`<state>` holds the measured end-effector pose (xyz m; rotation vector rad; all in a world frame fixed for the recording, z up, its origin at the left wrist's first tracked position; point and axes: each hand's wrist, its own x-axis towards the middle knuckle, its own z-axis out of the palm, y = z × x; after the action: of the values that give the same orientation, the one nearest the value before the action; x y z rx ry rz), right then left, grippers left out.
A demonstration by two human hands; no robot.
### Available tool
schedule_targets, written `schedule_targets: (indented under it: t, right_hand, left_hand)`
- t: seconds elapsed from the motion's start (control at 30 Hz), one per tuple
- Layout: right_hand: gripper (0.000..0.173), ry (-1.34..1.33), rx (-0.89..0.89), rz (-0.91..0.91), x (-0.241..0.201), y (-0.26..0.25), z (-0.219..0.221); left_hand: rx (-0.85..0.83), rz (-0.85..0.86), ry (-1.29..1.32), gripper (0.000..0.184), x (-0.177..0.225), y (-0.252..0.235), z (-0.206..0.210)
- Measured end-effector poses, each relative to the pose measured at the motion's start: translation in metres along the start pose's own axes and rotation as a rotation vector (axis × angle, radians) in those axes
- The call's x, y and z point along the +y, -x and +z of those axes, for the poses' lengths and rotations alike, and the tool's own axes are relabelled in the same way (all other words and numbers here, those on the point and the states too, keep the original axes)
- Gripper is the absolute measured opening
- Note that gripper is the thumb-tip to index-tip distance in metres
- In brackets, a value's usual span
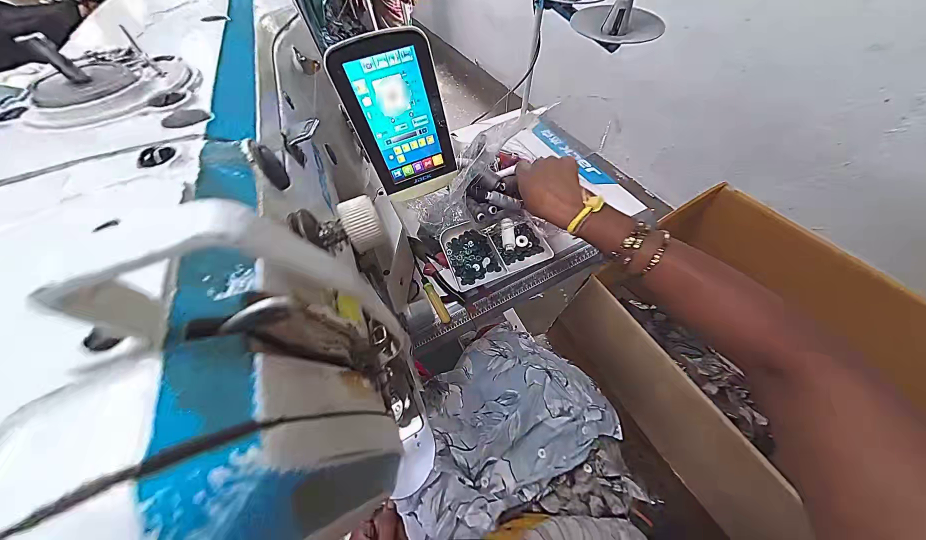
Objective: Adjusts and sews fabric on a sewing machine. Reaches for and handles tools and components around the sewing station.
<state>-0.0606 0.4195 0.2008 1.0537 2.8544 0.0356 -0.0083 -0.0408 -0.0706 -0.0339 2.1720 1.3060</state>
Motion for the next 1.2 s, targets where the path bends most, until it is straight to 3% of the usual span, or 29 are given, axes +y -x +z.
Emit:
schedule_targets:
  t: [0.07,0.13,0.27,0.33,0.47,0.73,0.83,1.03,1.2]
  right_hand:
    - [0.037,-0.117,0.121,-0.008,0.010,0.025,-0.014]
    - [0.043,-0.330,0.133,-0.063,0.029,0.051,-0.024]
    - [0.040,-0.972,-0.028,-0.198,0.056,0.105,-0.007]
    - [0.037,-1.150,-0.105,-0.238,0.057,0.131,0.010]
    - [0.030,-1.297,-0.340,-0.307,0.040,0.169,0.040]
    - [0.019,-1.364,-0.932,-0.313,-0.048,0.214,0.103]
    - [0.020,-1.362,-0.889,-0.322,-0.079,0.230,0.125]
    - [0.031,-1.405,-0.504,-0.308,-0.118,0.259,0.158]
    - [0.030,-1.460,-0.475,-0.339,-0.132,0.270,0.163]
  left_hand:
    - [-0.014,0.147,0.251,0.016,-0.012,0.004,-0.004]
    - [-0.064,0.145,0.386,0.015,-0.005,0.012,-0.009]
    - [-0.089,0.102,0.555,0.018,0.008,0.021,-0.007]
    - [-0.081,0.029,0.577,0.027,0.016,0.022,-0.002]
    - [-0.078,-0.019,0.452,0.046,0.022,0.016,0.004]
    - [-0.086,0.073,0.627,0.013,0.070,0.055,-0.010]
    - [-0.103,0.084,0.691,0.012,0.079,0.069,-0.017]
    - [-0.118,0.111,0.716,0.014,0.076,0.086,-0.020]
    - [-0.112,0.162,0.660,0.018,0.070,0.090,-0.018]
